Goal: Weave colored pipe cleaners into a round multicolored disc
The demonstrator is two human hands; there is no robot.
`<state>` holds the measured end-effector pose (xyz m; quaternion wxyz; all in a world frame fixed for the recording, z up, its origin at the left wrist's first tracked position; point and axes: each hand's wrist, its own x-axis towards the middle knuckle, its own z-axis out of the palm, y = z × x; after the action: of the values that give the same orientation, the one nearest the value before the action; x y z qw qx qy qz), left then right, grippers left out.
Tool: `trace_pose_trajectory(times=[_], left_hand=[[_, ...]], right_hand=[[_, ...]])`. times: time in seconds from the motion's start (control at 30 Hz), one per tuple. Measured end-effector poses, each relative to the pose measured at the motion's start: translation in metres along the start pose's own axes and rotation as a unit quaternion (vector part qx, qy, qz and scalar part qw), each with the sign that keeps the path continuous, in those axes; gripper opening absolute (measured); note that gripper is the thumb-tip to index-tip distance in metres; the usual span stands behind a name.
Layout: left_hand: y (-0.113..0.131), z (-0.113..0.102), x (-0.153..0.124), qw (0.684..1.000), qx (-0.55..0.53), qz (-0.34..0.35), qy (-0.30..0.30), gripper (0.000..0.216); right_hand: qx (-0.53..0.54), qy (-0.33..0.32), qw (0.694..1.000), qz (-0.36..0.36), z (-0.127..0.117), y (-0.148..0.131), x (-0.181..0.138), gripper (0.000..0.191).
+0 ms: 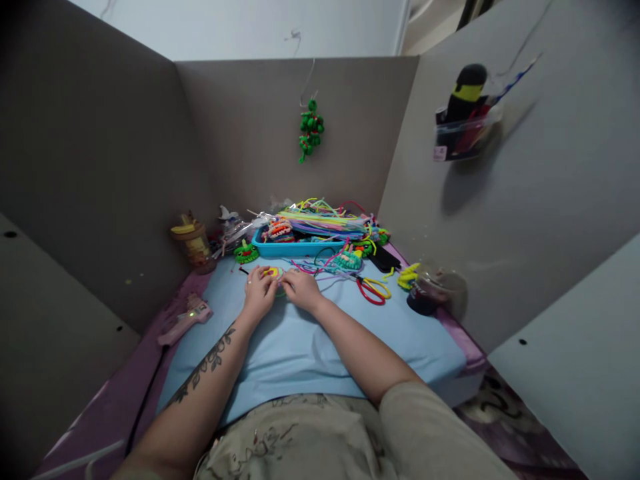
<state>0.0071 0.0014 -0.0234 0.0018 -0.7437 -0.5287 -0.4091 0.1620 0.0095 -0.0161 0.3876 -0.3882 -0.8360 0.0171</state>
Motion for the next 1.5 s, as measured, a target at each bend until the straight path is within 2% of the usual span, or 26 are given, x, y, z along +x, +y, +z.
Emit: trace_pose_trajectory(times=[0.27,0.6,0.9,1.17,1.5], left_hand=[[-0.001,0.006,0.001,1.0,-0.006,0.0,-0.007,0.017],[0.005,0.001,-0.002,1.0,0.016,0.018,0.003,0.018],[0.007,-0.001,-0.003,0.999,0.024,0.015,-0.019,0.02],[0.008,0.001,-0.001,1.0,0.014,0.006,-0.015,0.016],[0.0,0.002,-0.001,1.0,0.023,-0.009,-0.014,0.021]], right_hand=[[0.008,0.003,1.0,-0.01,0.002,-0.001,0.0,0.014],[0.07,-0.018,0.995,0.073,0.007,0.001,0.002,0.013],[0.139,-0.036,0.986,0.084,0.011,0.006,0.004,0.013],[0.059,-0.04,0.997,0.037,0.01,0.001,0.003,0.014],[0.027,-0.038,0.999,0.011,0.003,-0.003,-0.002,0.009]])
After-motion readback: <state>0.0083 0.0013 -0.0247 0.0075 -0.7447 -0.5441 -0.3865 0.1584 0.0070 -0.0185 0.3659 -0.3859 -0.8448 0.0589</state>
